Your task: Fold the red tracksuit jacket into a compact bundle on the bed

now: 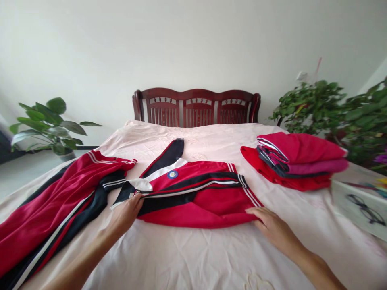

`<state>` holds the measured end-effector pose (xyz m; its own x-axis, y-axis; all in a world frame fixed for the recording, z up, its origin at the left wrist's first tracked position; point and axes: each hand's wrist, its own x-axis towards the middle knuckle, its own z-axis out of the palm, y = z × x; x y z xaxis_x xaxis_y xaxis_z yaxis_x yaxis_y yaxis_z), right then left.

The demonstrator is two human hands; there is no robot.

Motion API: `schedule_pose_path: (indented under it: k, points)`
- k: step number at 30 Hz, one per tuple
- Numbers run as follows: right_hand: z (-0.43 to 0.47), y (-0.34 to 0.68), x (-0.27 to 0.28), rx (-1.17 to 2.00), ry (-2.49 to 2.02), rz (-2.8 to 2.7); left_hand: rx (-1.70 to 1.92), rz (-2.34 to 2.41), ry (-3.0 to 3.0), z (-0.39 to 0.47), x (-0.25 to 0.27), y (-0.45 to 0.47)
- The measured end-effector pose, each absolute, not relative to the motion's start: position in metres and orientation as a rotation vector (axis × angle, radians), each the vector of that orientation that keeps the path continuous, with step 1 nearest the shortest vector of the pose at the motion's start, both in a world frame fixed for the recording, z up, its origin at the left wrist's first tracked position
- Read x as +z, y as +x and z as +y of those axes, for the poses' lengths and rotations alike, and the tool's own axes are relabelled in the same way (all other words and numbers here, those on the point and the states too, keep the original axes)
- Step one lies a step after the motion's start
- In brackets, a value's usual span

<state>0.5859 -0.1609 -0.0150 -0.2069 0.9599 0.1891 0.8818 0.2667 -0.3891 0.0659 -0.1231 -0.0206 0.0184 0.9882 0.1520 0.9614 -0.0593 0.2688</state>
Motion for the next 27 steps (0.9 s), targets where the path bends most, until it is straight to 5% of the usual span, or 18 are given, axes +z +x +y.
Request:
schedule_pose_path:
  k: [5, 15, 27]
  points:
    - [-0.094, 0.580, 0.007, 0.291, -1.777, -2.126, 0.828, 2.219, 1.910, -0.100, -0.021, 0.049]
    - [-0.047, 0.581, -0.005, 0.170, -1.880, -2.101, 0.253, 2.388, 1.888, -0.107, -0.015, 0.060]
    - [-0.013, 0.562, 0.020, -0.311, -1.736, -2.354, 0.564, 2.279, 2.014, -0.104, -0.013, 0.065]
